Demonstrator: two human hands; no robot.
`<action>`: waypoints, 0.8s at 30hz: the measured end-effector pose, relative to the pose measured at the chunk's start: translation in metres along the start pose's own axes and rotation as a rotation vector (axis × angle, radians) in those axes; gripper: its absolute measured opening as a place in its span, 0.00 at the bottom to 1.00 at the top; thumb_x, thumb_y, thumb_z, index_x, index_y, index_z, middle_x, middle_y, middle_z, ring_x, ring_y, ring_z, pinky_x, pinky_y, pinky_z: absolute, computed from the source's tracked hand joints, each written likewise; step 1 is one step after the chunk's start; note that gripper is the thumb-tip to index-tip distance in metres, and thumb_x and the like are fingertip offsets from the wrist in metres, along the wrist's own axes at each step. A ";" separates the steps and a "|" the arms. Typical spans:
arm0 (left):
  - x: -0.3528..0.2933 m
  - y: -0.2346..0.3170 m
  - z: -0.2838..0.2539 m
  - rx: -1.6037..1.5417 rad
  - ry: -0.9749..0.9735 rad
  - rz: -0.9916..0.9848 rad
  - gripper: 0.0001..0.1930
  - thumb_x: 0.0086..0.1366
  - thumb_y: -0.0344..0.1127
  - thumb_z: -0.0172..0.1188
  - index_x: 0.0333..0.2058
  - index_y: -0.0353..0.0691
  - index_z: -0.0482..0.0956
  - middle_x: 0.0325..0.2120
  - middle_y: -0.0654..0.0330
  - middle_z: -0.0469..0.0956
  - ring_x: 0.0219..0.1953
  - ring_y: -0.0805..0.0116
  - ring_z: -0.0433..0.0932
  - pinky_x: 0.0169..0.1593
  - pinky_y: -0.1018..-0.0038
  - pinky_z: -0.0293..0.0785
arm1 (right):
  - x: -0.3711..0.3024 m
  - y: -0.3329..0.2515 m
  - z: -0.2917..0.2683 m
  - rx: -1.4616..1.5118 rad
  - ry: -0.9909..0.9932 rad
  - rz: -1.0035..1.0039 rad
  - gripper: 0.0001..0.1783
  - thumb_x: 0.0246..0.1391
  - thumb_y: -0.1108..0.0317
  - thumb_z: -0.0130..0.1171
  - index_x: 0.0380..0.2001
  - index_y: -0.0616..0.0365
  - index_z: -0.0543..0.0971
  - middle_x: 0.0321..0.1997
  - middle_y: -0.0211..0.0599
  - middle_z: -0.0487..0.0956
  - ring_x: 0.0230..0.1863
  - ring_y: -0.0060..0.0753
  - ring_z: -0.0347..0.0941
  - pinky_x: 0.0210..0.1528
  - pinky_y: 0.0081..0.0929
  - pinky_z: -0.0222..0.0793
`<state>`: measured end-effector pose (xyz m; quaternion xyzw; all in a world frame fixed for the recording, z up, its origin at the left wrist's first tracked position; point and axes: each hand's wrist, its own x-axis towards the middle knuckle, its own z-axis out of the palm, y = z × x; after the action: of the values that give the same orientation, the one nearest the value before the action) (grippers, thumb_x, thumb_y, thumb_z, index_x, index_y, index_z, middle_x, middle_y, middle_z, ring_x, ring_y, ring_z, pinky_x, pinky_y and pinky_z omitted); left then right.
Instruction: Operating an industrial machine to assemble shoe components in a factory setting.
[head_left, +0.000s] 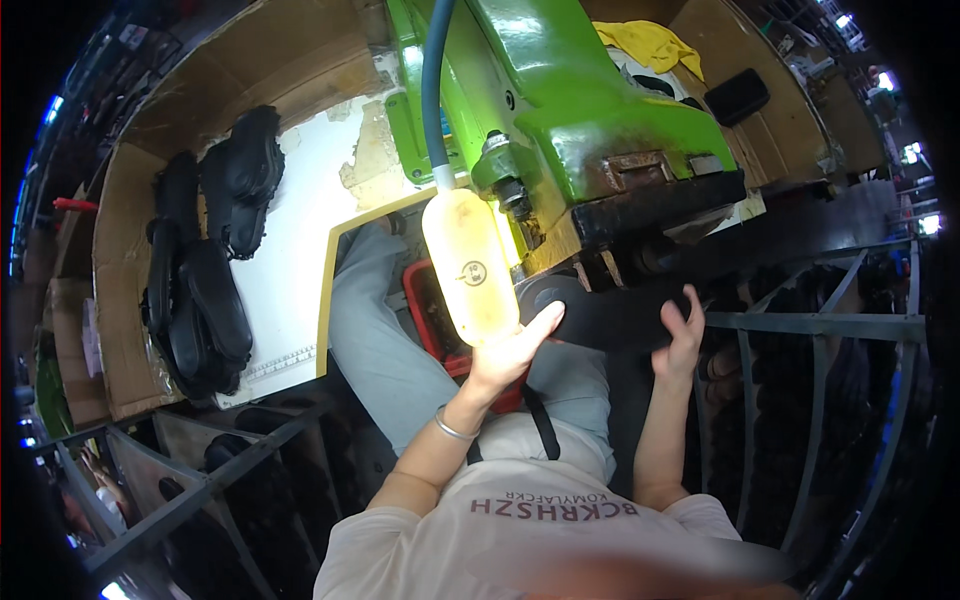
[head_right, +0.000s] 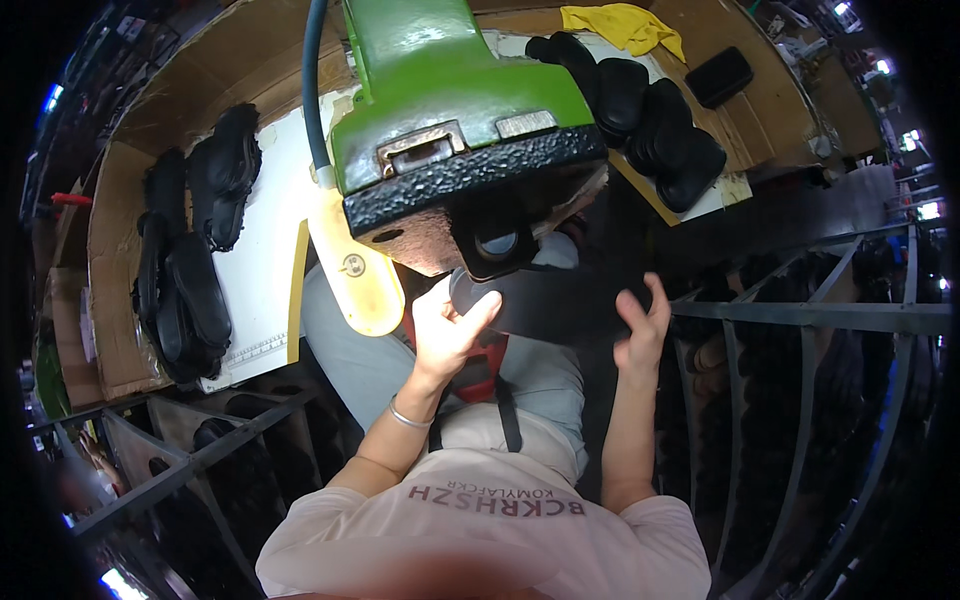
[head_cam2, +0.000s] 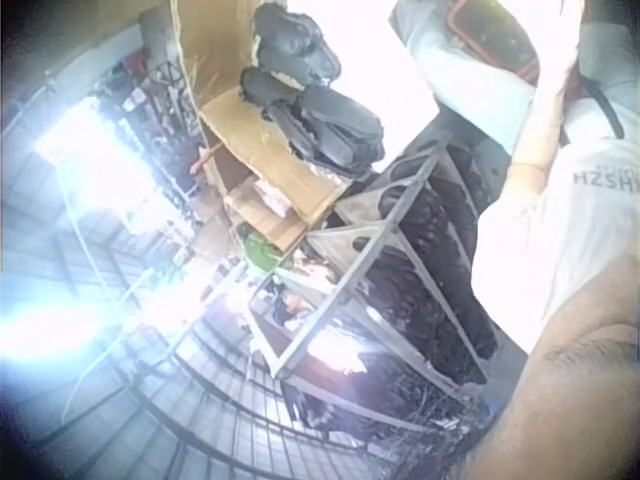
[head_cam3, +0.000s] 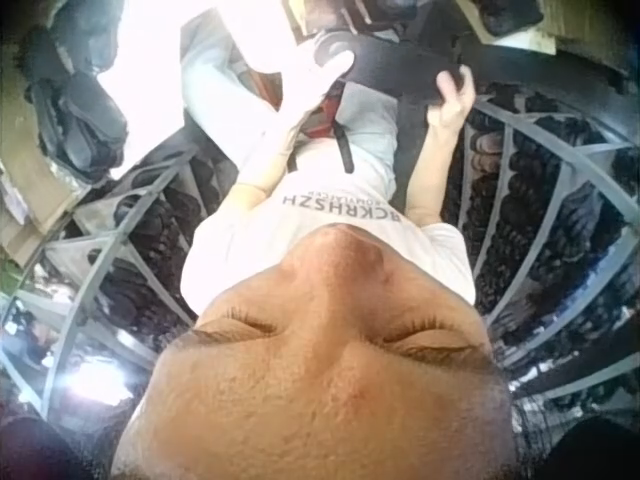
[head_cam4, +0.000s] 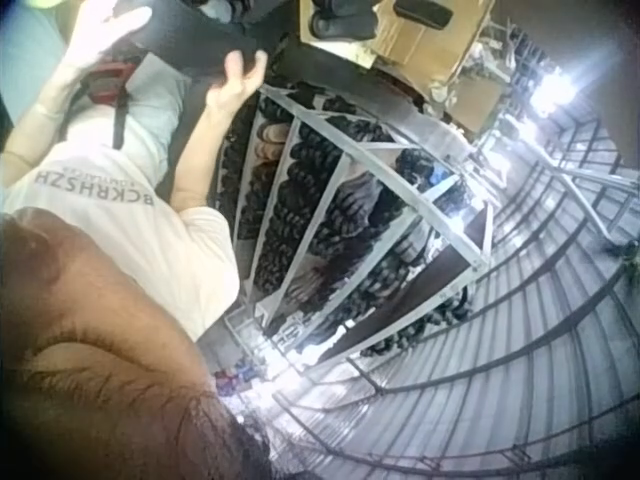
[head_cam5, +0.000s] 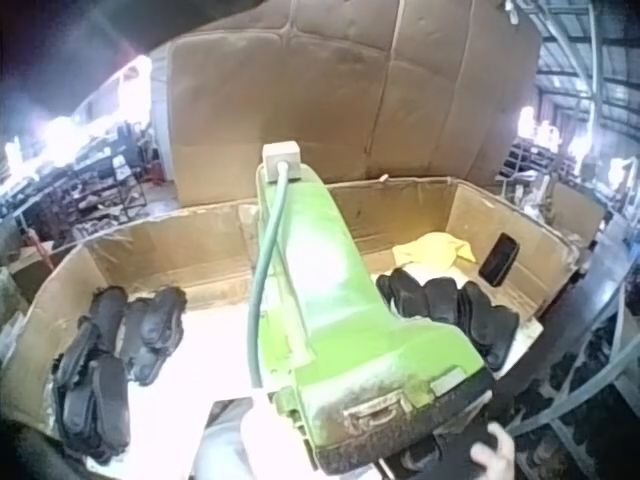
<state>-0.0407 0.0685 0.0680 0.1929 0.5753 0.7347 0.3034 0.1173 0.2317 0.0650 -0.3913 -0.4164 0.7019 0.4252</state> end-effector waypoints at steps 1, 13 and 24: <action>0.001 0.011 0.005 -0.094 0.006 -0.035 0.06 0.56 0.23 0.61 0.33 0.30 0.76 0.27 0.63 0.77 0.29 0.80 0.74 0.34 0.83 0.72 | 0.012 -0.010 0.012 0.039 -0.078 0.013 0.20 0.45 0.79 0.59 0.44 0.65 0.70 0.40 0.40 0.75 0.39 0.32 0.73 0.44 0.26 0.70; -0.002 0.017 -0.043 -0.007 0.054 0.195 0.13 0.52 0.26 0.63 0.36 0.27 0.77 0.29 0.58 0.80 0.29 0.77 0.77 0.37 0.78 0.74 | 0.049 0.029 0.050 0.296 -0.462 0.078 0.23 0.44 0.82 0.51 0.48 0.64 0.69 0.44 0.40 0.75 0.46 0.33 0.72 0.50 0.27 0.68; -0.034 0.014 -0.119 0.033 0.110 0.011 0.12 0.52 0.23 0.64 0.37 0.28 0.77 0.31 0.59 0.80 0.33 0.74 0.77 0.39 0.79 0.73 | -0.018 0.065 0.091 0.103 -0.426 0.080 0.28 0.42 0.81 0.57 0.51 0.62 0.69 0.49 0.35 0.73 0.49 0.31 0.70 0.55 0.28 0.63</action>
<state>-0.0935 -0.0433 0.0526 0.1605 0.6018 0.7364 0.2640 0.0234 0.1730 0.0401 -0.2283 -0.4447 0.8052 0.3190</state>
